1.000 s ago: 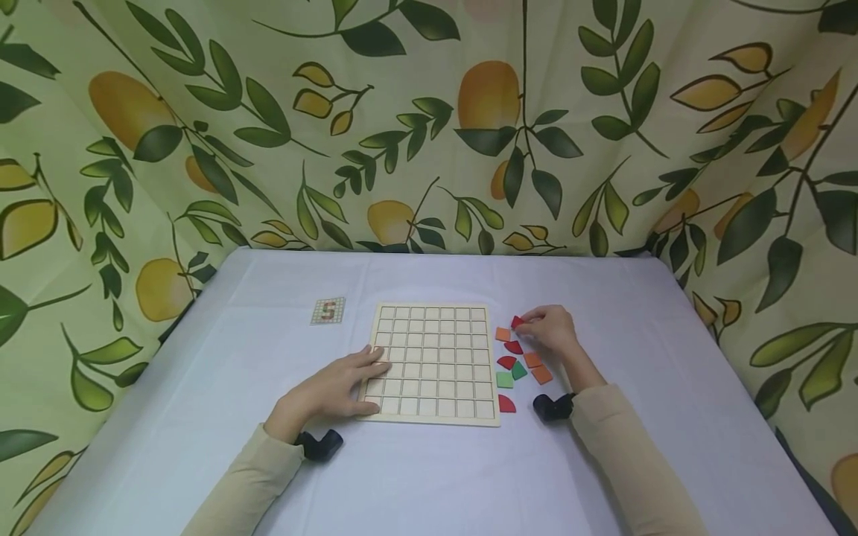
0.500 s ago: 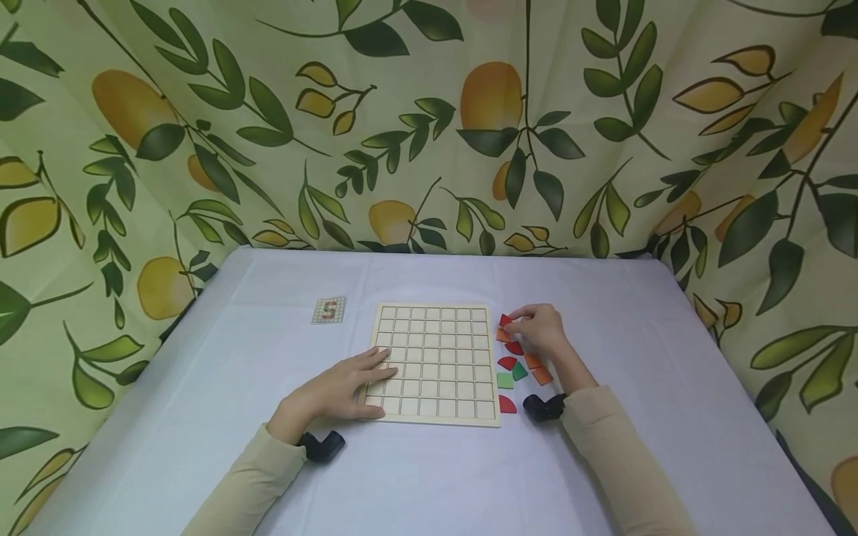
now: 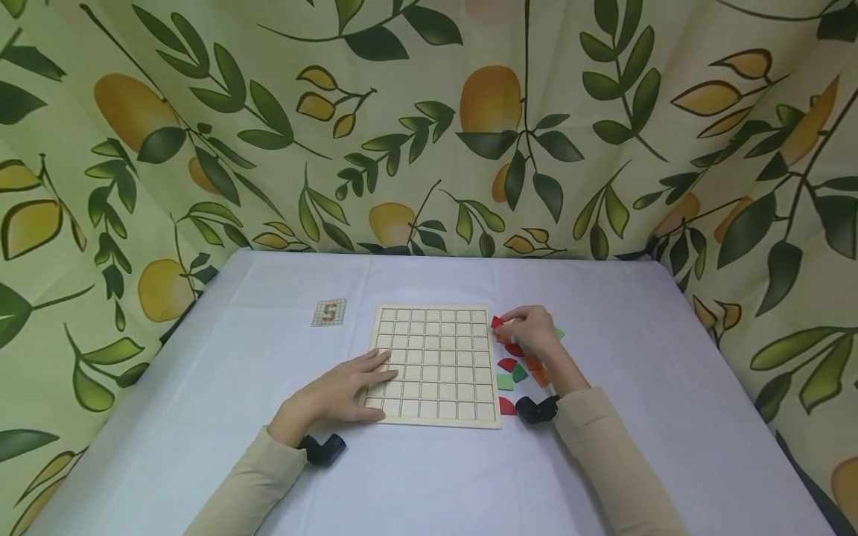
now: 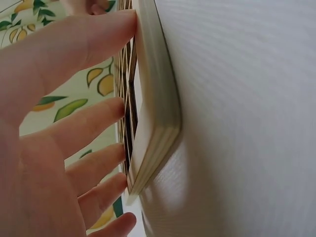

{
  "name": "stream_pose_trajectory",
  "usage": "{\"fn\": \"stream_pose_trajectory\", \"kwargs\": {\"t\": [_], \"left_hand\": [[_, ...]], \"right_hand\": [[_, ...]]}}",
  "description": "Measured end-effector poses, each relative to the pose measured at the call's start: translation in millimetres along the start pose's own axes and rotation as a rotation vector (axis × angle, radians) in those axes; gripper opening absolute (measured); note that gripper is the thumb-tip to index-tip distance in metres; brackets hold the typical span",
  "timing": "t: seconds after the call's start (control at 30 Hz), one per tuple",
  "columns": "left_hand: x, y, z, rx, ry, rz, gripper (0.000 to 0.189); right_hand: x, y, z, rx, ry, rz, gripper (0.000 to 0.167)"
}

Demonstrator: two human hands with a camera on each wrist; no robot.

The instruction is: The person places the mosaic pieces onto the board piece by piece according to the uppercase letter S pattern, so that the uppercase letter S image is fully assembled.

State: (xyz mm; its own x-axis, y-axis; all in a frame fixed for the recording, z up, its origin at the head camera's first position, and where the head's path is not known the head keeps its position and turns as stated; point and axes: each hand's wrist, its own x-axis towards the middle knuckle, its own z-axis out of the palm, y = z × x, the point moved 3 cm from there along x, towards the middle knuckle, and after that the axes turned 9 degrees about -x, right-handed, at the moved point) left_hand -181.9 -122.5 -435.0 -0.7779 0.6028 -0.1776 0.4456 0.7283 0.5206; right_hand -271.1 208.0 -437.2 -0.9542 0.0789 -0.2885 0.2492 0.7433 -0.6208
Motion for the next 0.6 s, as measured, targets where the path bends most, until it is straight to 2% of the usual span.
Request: {"fn": "stream_pose_trajectory", "kwargs": {"t": [0.3,0.6], "left_hand": [[-0.7,2.2,0.7,0.018,-0.001,0.019,0.067],[-0.3,1.3,1.3,0.006,-0.005,0.009,0.067]], "right_hand": [[-2.9,-8.1,4.9,0.020,-0.014,-0.025,0.038],[-4.3,-17.0,11.5,0.061,-0.046,-0.053,0.042]]}}
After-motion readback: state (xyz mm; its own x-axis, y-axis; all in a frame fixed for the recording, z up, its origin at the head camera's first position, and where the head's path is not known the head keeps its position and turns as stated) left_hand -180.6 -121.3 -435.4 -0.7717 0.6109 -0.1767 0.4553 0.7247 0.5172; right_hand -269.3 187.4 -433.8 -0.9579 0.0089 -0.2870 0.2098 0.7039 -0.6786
